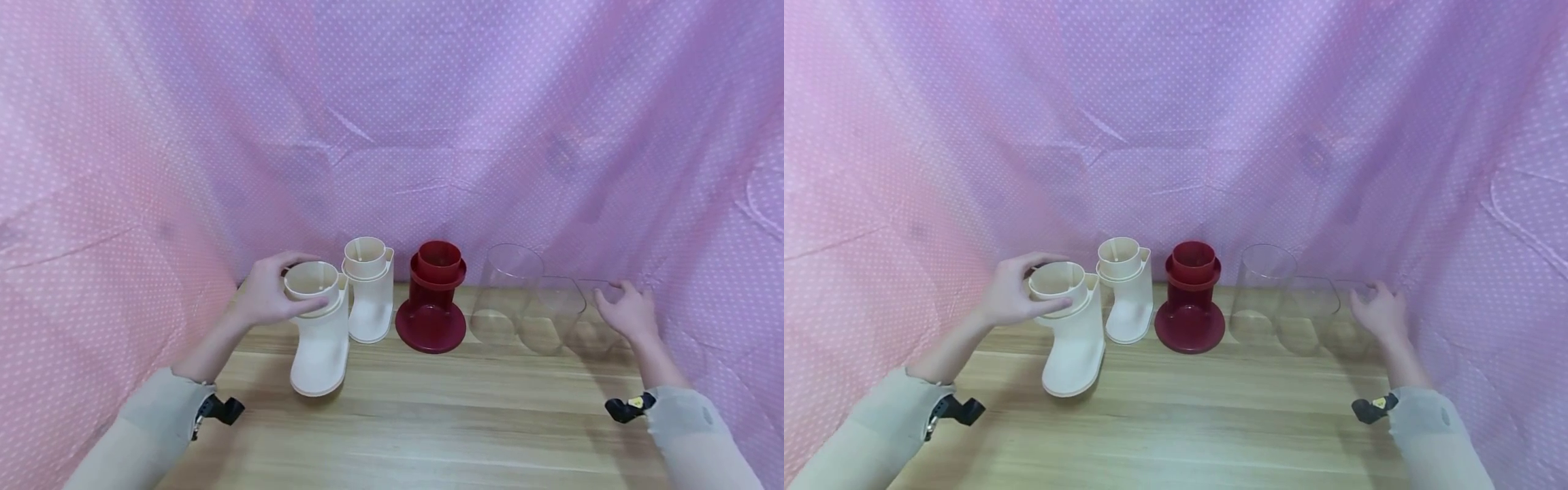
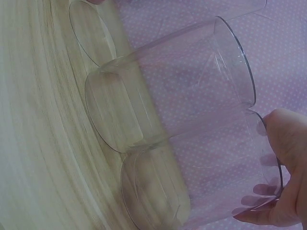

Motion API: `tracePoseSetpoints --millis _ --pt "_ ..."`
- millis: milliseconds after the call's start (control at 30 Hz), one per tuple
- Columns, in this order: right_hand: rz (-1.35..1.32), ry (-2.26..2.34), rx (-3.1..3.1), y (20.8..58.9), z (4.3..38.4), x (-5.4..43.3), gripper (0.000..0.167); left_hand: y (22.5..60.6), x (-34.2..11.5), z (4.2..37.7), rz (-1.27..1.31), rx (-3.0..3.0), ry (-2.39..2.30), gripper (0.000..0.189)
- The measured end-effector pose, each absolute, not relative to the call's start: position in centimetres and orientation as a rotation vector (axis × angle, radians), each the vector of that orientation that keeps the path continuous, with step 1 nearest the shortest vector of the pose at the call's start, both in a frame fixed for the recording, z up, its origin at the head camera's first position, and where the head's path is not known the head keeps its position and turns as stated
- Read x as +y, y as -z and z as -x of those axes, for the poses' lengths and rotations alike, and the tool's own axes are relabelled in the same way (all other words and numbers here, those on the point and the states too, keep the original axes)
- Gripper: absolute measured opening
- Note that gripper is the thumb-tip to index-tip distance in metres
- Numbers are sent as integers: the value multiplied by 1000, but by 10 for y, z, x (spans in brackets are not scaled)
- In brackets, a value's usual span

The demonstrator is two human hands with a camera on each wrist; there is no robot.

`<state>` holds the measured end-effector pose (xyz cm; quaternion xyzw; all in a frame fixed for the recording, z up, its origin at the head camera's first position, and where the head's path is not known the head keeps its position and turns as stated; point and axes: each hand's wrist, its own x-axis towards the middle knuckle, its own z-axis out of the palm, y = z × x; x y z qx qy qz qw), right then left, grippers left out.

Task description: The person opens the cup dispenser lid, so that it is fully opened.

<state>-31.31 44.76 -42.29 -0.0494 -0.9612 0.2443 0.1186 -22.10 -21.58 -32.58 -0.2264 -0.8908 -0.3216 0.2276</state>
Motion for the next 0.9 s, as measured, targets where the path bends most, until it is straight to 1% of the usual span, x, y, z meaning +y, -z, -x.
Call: tracePoseSetpoints --millis 167,467,700,900 --pt "143 -712 -2819 420 311 446 70 325 -238 235 512 -2539 841 61" --pt "148 -704 -2803 418 308 444 68 331 -254 267 292 -2700 791 75" --pt "146 -701 -2797 423 308 445 68 338 -261 287 221 -2770 824 84" --pt "145 -711 -2796 422 306 441 68 340 -262 297 199 -2796 836 86"
